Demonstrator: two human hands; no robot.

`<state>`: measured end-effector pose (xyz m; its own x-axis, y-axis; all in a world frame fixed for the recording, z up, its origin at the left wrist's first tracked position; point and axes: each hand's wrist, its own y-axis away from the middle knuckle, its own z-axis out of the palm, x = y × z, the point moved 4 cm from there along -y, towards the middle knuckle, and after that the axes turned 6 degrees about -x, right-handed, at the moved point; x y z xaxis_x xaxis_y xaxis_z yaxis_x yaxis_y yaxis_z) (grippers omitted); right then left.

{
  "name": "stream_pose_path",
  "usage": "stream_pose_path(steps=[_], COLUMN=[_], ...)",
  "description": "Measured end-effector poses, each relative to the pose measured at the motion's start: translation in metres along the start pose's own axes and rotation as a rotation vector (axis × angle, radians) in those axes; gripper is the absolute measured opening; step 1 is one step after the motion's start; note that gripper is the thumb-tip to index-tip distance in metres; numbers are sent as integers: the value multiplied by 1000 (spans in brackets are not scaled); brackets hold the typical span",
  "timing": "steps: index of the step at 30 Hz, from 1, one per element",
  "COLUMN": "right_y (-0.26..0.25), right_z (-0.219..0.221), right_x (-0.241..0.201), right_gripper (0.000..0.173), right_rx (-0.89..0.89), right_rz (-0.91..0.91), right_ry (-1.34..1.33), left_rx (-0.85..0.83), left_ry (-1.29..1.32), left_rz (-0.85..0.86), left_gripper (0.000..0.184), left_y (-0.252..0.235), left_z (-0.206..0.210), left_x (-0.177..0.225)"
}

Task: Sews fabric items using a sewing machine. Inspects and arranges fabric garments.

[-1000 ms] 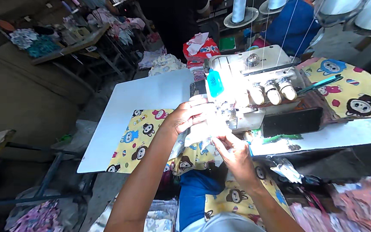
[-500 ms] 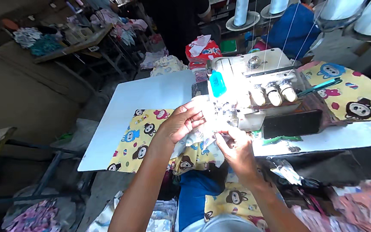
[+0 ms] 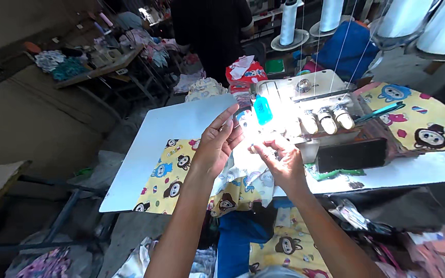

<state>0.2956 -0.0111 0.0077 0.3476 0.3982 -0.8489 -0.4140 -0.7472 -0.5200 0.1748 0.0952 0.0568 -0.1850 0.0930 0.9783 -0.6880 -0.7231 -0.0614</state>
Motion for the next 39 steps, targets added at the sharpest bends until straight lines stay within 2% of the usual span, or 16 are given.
stream_pose_path(steps=[3,6,9,14,17,23,25,29,34,39], right_y=[2,3,3,2,2,5,5,2,1,3], right_z=[-1,-2,-3,-4,-4,-5,-7,-12,-12,-13], right_x=[5,10,14,18,18,19,20,24,37,41], right_gripper=[10,8,8,9,9,9,11,18,13,11], right_rx=[7,0,7,19,19,3,13,4,17,39], right_rz=[39,41,27,39,29,35,26,-10,-30,-26], right_ry=[-65,-85,-91,-59,-54,-59,-30,52,86,68], left_rx=[-38,-59,-57,35,41,64,11,-216,-73,-2], left_ry=[114,168,137,34,62,6,77,257,203,58], left_rz=[-30,18,49,-4,-48,-77,-70,-51,-82,13], left_gripper=[41,35,30,31,35,32,30,29,34,34], left_y=[-10,-13,-8,0,-1,-1,2,7,-7,-8], left_z=[-6,-11,-12,-10,-10,-9,-7,1,-3,-6], left_x=[-21,-29,-21,-2,-2,-8,-5,10,14,14])
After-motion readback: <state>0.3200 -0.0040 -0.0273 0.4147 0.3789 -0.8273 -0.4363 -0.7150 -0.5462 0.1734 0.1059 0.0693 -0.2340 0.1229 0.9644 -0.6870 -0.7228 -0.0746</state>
